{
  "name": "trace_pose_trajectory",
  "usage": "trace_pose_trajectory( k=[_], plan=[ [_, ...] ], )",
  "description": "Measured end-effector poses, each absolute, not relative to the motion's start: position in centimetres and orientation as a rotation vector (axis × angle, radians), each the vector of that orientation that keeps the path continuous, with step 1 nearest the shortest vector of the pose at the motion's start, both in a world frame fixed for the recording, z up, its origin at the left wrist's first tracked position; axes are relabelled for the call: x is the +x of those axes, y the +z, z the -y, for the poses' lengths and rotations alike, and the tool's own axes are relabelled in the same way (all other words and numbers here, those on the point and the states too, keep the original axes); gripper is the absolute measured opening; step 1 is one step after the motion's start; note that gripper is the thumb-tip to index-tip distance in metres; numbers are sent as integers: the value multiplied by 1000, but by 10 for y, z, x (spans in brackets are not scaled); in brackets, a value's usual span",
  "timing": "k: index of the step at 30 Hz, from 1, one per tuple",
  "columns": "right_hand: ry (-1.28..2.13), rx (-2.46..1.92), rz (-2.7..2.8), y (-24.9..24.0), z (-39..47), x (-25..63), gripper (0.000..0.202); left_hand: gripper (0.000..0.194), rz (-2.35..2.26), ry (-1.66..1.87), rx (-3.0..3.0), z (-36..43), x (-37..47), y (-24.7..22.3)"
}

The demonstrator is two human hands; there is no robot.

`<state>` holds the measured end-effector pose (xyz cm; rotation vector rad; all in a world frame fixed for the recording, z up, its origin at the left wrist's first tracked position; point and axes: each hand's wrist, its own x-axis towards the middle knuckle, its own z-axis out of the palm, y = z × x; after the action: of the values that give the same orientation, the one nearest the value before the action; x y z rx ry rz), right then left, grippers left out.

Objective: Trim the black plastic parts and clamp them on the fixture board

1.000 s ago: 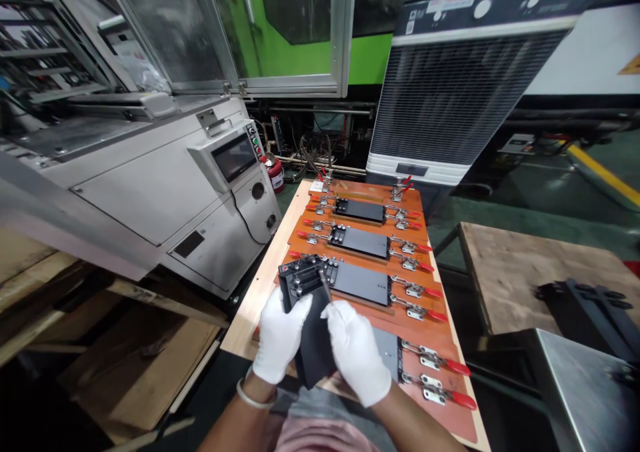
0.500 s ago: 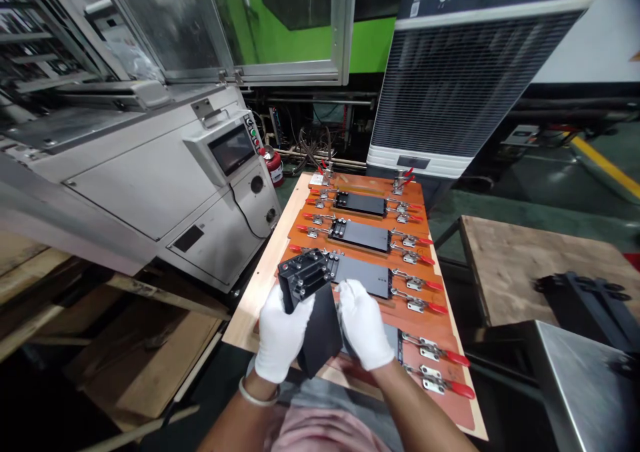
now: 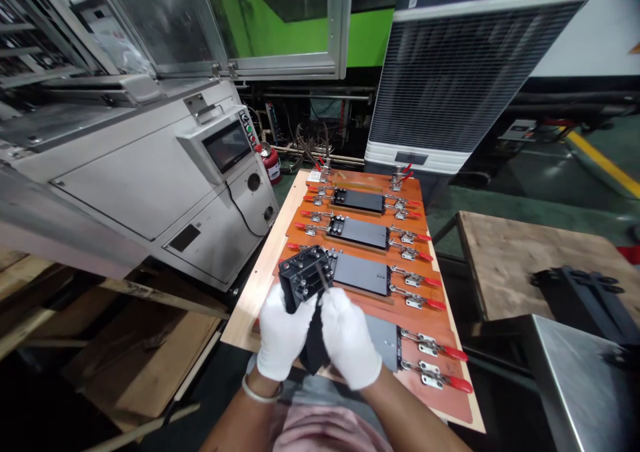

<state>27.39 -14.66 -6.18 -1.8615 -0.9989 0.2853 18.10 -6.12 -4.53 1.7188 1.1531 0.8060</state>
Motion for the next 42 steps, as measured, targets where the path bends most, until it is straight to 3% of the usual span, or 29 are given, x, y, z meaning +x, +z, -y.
trace_pose_trajectory(
  k=[12,21,30,36,42],
  plan=[
    [325,-1912,731,-58,145,297,30,36,-939,891,1691,59,180,-50],
    [742,-1394,418,-18,151,289,28,24,-909,886,1843,66,179,-43],
    [659,-1478,443,-5,151,297,26,27,-908,852,1873,70,178,-53],
    [496,-1526,333,-26,156,297,26,34,-794,824,1585,67,179,-39],
    [991,-1327,427,-45,175,288,24,38,-706,719,1335,67,184,-32]
  ],
)
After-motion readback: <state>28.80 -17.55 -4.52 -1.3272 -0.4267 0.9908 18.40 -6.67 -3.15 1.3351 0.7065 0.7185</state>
